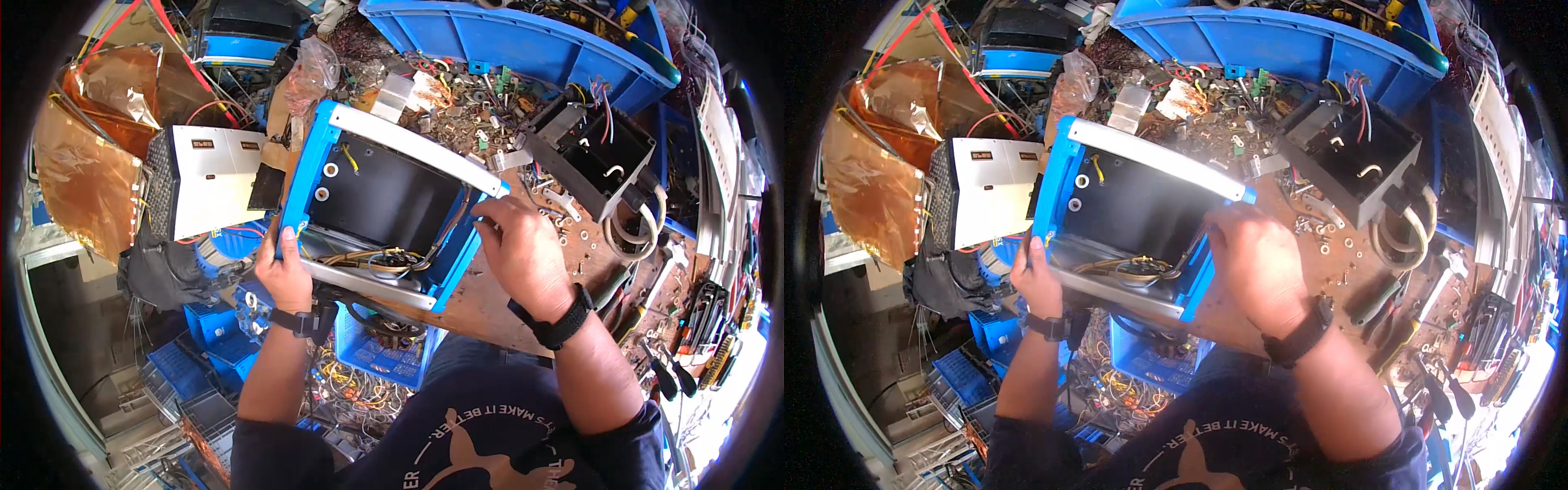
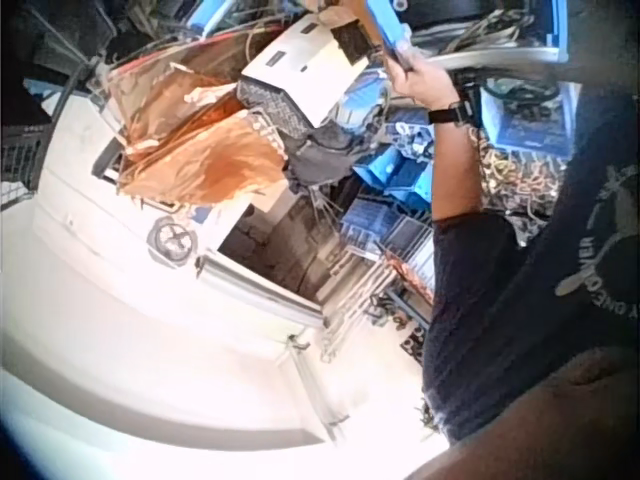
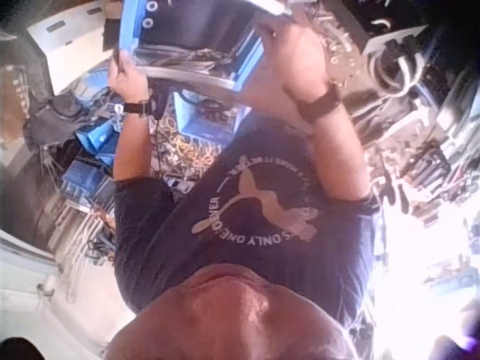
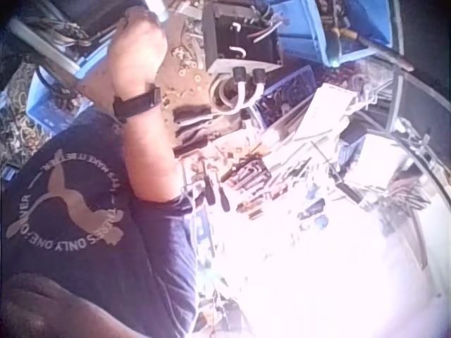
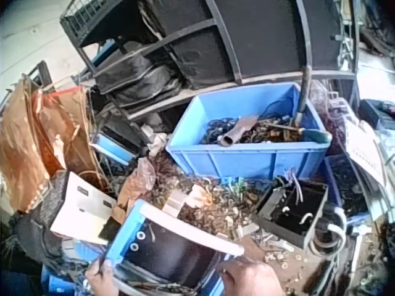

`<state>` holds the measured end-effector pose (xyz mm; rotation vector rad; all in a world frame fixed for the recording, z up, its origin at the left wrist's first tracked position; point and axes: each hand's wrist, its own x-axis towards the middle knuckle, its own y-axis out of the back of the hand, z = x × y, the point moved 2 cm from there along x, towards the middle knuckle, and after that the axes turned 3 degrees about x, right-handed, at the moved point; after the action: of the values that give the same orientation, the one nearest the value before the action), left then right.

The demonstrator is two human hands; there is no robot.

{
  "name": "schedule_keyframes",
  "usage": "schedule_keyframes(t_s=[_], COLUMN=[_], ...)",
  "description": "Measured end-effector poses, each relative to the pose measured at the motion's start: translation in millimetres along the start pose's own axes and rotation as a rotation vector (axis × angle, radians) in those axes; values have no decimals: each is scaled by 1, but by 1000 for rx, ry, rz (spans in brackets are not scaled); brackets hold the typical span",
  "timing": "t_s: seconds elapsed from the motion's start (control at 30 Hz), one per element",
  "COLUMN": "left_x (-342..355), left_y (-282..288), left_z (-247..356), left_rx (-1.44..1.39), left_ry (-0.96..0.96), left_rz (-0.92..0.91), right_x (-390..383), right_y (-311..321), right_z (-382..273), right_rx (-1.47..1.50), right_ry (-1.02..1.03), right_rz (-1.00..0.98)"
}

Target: The person works on a blue and white electronic device in a cluttered workshop. They use a screwdriver and a power drill to remove screws from the casing and disconnect internal wires. The person also uses a hammer to tap parts of the device during the disassembly process.

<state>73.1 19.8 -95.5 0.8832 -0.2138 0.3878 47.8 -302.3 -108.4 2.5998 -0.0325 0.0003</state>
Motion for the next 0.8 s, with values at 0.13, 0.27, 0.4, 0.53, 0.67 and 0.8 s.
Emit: schedule_keyframes(t_s=[0.13, 0.27, 0.4, 0.53, 0.67, 0.8], left_x=[0, 1, 1, 1, 1, 0], left_y=[1, 1, 1, 2, 2, 4], left_z=[0, 4, 9, 11, 9, 7], left_rx=[32, 48, 51, 74, 83, 126], left_ry=[-21, -14, -6, -15, -26, -43], left_rz=[20, 8, 2, -20, -22, -13], right_x=[4, 5, 11, 20, 18, 14], right_y=[-4, -23, -52, -80, -107, -128], right_z=[8, 1, -5, -8, 3, 11], right_rx=[-79, 13, -14, 45, 71, -77], right_ry=[36, 155, 264, 320, 269, 204], right_rz=[-49, -214, -365, -414, -544, -748])
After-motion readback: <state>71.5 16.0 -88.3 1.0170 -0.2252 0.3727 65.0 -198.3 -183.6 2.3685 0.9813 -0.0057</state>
